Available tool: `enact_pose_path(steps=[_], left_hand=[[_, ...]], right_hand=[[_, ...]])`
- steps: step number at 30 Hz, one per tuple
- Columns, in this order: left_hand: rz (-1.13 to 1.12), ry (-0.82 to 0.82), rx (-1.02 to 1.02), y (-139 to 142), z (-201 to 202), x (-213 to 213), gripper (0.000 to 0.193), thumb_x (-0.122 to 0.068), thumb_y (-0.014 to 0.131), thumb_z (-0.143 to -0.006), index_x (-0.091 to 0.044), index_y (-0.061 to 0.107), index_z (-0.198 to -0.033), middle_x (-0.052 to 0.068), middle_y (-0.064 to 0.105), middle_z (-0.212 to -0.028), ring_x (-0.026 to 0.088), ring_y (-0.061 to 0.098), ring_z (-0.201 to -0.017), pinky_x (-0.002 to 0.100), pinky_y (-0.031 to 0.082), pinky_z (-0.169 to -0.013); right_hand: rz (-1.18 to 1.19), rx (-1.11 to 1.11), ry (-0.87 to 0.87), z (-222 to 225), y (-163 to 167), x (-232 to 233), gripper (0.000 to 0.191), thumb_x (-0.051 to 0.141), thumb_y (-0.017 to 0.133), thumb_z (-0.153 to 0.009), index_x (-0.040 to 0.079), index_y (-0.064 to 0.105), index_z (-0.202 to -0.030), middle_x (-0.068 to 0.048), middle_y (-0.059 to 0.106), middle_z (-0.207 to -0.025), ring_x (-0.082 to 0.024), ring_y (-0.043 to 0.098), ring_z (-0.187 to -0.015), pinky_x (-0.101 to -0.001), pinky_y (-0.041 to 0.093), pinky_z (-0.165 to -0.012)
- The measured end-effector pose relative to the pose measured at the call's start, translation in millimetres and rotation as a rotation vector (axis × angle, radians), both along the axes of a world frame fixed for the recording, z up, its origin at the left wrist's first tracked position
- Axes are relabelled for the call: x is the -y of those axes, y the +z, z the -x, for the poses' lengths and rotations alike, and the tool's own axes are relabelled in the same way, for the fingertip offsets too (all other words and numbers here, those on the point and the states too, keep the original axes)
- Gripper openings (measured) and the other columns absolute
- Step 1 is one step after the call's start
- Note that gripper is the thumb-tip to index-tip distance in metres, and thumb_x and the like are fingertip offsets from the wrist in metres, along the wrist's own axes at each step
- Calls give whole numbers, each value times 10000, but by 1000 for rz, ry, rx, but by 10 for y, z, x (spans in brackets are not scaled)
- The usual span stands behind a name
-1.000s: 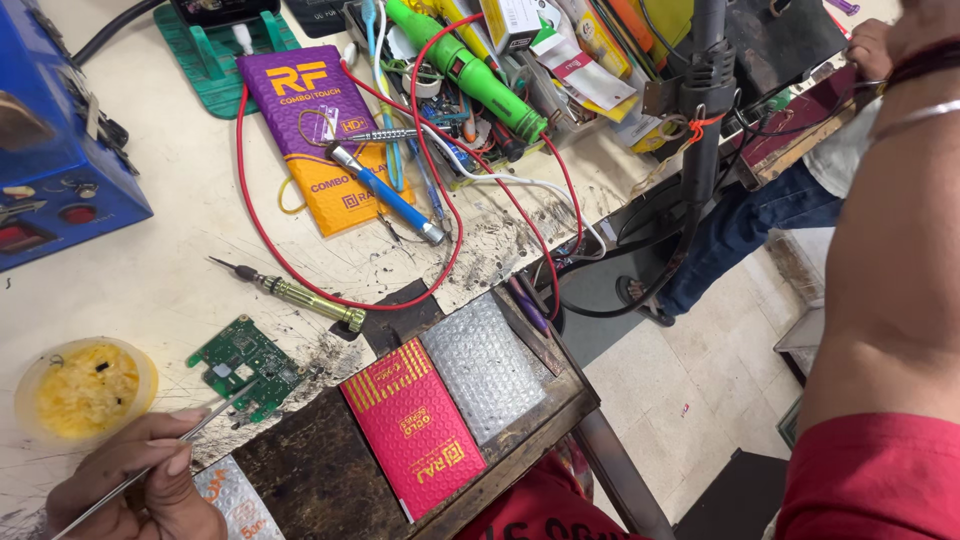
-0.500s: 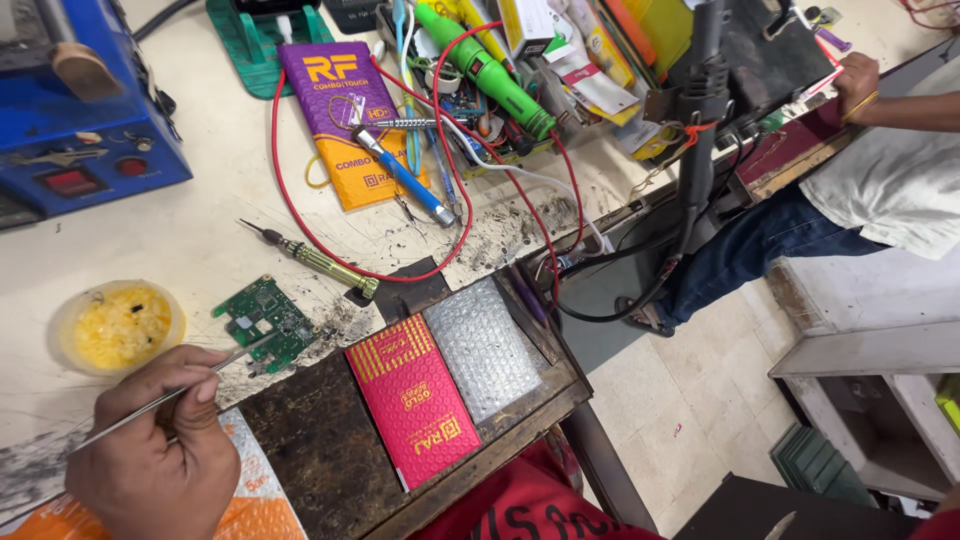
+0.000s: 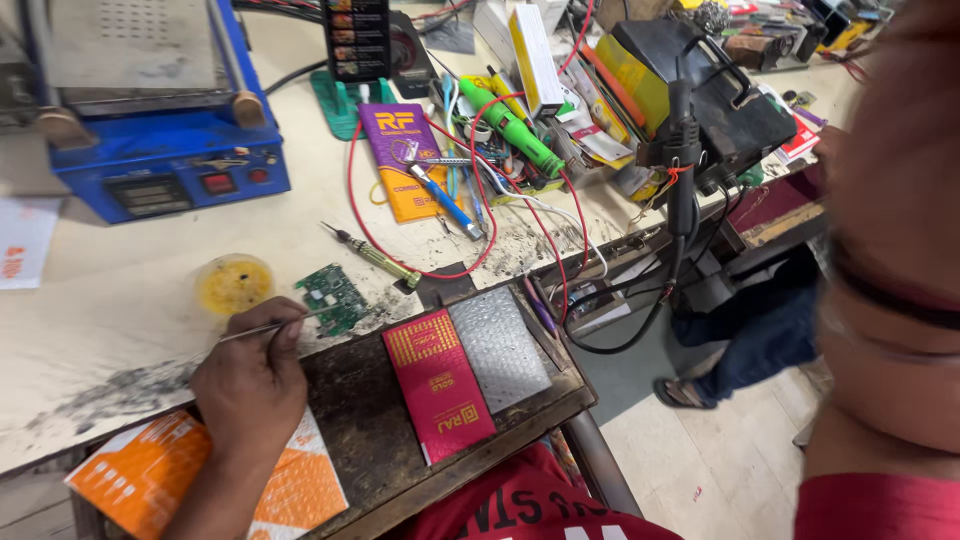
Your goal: The person holds a green circuit board on a workbench and uses a hot air gun on its components while steadying it with tweezers. They then dip tweezers into a small container of flux and solder the board with a soldering iron, working on different points of the board.
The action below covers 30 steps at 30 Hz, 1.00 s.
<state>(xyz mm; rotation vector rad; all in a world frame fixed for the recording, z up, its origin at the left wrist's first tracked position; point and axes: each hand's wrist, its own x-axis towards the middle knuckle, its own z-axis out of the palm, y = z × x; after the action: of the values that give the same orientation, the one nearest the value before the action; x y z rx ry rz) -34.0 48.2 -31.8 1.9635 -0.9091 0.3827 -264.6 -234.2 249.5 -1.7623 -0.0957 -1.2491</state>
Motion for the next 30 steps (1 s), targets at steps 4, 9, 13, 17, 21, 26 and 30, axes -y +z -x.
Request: enact_pose_path(steps=[4,9,13,17,21,26,30], left_hand=[[26,2,31,33,-11,-9,125,-154,705,-1015,-84,619,-958,7,777,-1006,236,693,-682,374,520,-633],[71,-45,101,31,-56,10,110,-142,686,-1036,-80,600,-1063,27,763,-1015,246,728,-783,375,550,-683],[88,-80,124,-23,-98,30,80,-121,640,-1052,-91,579,-1096,36,749,-1067,277,738,-915,400,571,-795],[129,-89,128,-87,-135,104,101,-136,649,-1095,-75,569,-1096,45,746,-1060,256,749,-930,373,580,-805],[140,-100,94,-119,-166,166,112,-128,650,-1107,-73,555,-1085,55,748,-1065,228,764,-970,326,602,-816],[155,-139,44,-146,-227,213,74,-86,646,-1099,-80,577,-1071,71,751,-1013,189,775,-911,312,628,-797],[183,-196,-7,-185,-278,235,79,-127,641,-1094,-81,577,-1090,79,748,-998,200,784,-917,294,640,-756]], right_hand=[[-102,87,107,-274,-345,-257,211,183,592,-1228,1,489,-1198,-100,570,-962,-225,603,-644,-325,508,-546],[-265,110,120,-483,-1270,-335,200,154,572,-1228,-9,472,-1171,-123,584,-935,-203,617,-635,-343,562,-576],[-255,64,114,-437,-2045,-282,192,168,566,-1155,10,456,-1150,-132,624,-869,-226,652,-596,-341,580,-580],[-340,-33,106,-473,-2594,-192,316,229,604,-1040,-36,514,-1187,-138,615,-966,-267,672,-714,-394,631,-661],[-284,-202,135,-532,-2860,-58,379,261,627,-1030,-88,593,-1173,-197,679,-1015,-293,705,-798,-425,657,-742],[-199,-289,105,-664,-3022,49,309,167,721,-1123,-101,568,-1111,-203,670,-973,-273,721,-780,-406,653,-703],[-217,-250,150,-841,-3057,106,343,244,716,-1063,-51,542,-1088,-182,680,-901,-250,724,-693,-371,645,-630]])
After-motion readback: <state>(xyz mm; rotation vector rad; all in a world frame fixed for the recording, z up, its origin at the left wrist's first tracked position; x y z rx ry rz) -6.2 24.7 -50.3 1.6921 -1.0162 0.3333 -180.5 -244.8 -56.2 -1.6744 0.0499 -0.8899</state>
